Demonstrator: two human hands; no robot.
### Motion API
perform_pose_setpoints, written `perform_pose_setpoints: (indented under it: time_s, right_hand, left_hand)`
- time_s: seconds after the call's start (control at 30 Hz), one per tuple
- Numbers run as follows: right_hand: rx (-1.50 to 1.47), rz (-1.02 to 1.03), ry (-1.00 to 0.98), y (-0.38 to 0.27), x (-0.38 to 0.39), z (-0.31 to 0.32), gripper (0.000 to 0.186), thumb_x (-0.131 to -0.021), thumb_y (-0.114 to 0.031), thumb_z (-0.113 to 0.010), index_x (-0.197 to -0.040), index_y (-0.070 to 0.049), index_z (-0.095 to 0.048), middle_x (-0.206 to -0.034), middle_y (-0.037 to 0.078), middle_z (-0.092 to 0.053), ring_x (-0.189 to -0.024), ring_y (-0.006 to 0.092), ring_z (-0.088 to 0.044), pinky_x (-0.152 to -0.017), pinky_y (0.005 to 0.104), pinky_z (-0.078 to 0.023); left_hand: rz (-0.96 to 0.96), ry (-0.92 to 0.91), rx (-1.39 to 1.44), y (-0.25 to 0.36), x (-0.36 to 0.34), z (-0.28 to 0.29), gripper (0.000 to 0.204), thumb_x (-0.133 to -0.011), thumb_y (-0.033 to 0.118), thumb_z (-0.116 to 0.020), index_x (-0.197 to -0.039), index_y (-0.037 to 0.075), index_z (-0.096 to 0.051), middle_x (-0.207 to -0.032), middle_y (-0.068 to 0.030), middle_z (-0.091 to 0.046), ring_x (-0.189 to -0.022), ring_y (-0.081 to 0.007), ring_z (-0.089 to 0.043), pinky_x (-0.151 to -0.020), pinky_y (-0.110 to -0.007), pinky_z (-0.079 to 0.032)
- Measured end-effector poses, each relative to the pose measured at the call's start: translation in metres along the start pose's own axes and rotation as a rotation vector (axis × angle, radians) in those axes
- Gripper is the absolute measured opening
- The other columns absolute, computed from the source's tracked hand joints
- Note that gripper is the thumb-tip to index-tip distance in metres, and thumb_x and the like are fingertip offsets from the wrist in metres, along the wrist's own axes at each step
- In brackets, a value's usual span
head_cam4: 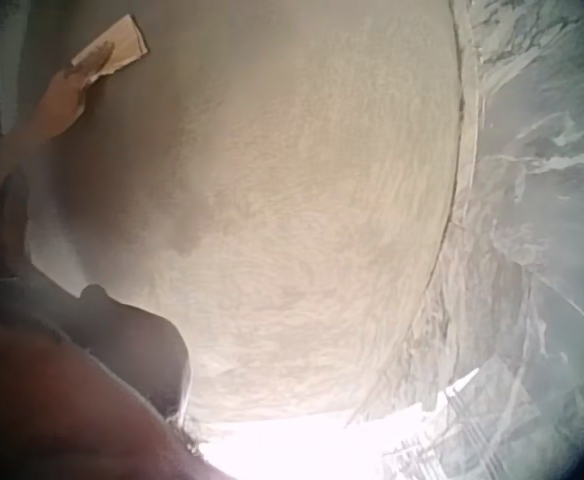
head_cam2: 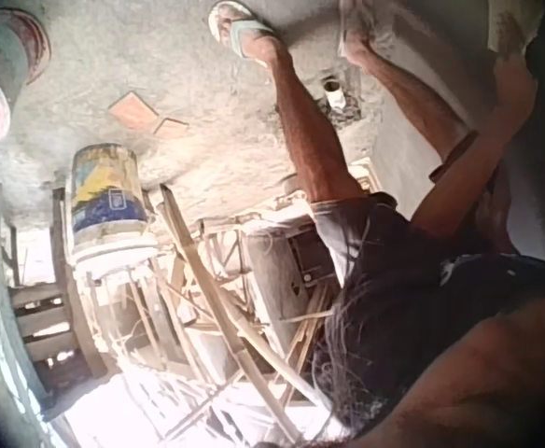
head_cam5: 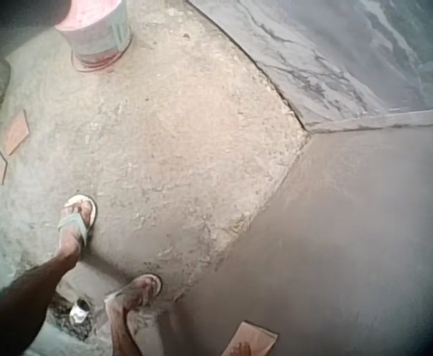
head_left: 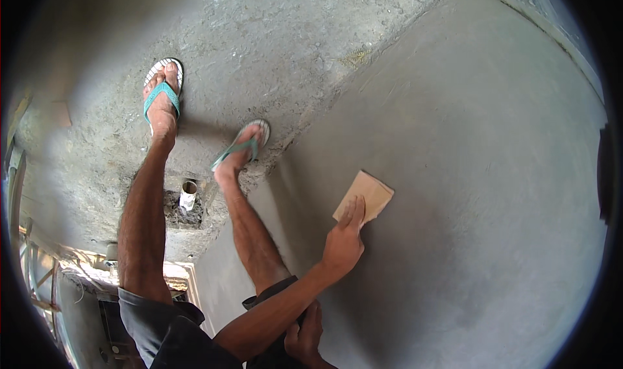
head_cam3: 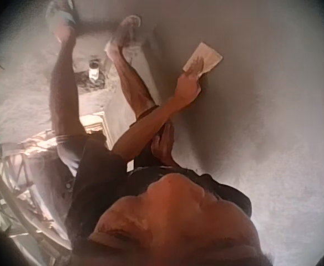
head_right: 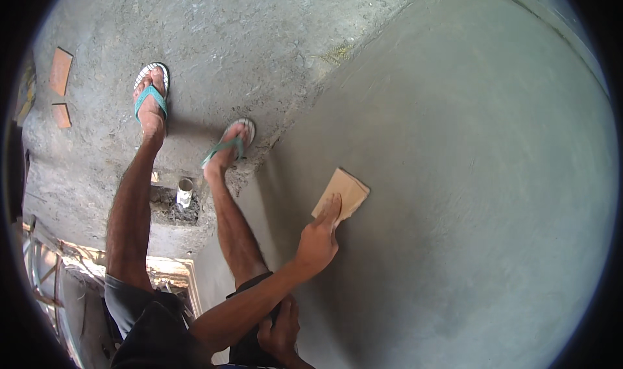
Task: The person smooths a plastered wall by rubbing sandpaper across various sections of the surface by hand.
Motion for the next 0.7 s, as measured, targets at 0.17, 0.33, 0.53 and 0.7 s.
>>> perform_pose_setpoints:
  time_s: [0.17,0.33,0.53,0.7]
  right_hand:
    - [-0.02,0.189,0.069,-0.036,-0.022,-0.01,0.066,-0.084,-0.017,-0.05,-0.145,0.007,-0.043,-0.137,0.033,-0.052,-0.127,0.0502,-0.052,-0.112,0.0528,-0.041]
    - [-0.029,0.201,0.137,-0.045,-0.032,-0.002,0.069,-0.082,-0.02,-0.054,-0.146,0.005,-0.046,-0.135,0.031,-0.057,-0.124,0.0493,-0.056,-0.108,0.0527,-0.046]
    - [0.04,0.077,0.101,-0.008,-0.023,-0.001,0.073,-0.081,-0.021,-0.053,-0.148,0.005,-0.043,-0.139,0.031,-0.054,-0.128,0.0499,-0.052,-0.111,0.0538,-0.043]
    - [0.007,0.097,0.085,-0.008,-0.02,-0.011,0.072,-0.084,-0.025,-0.053,-0.148,0.005,-0.043,-0.14,0.031,-0.053,-0.128,0.0501,-0.052,-0.111,0.0542,-0.043]
  left_hand:
    - [-0.195,0.21,-0.099,-0.045,-0.151,0.026,0.067,-0.082,-0.008,-0.052,-0.149,-0.004,-0.046,-0.141,-0.038,-0.052,-0.119,-0.054,-0.059,-0.099,-0.054,-0.052]
    - [-0.141,0.31,-0.163,-0.085,-0.228,0.064,0.062,-0.079,-0.005,-0.055,-0.14,-0.003,-0.056,-0.102,-0.0314,-0.069,-0.09,-0.0514,-0.067,-0.082,-0.055,-0.056]
    - [-0.093,0.004,-0.014,-0.061,-0.026,0.005,0.078,-0.074,-0.012,-0.053,-0.151,-0.002,-0.044,-0.139,-0.0342,-0.055,-0.11,-0.0527,-0.063,-0.093,-0.051,-0.057]
    - [-0.223,0.16,-0.073,-0.056,-0.061,0.024,0.073,-0.076,-0.01,-0.056,-0.147,-0.005,-0.046,-0.136,-0.0348,-0.057,-0.108,-0.0551,-0.063,-0.094,-0.055,-0.054]
Point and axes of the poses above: each hand's wrist, its own x-axis away from the middle knuckle, its own z-axis out of the back of the hand, y = z × x, the point moved 10 cm from there along -x, towards the middle knuckle
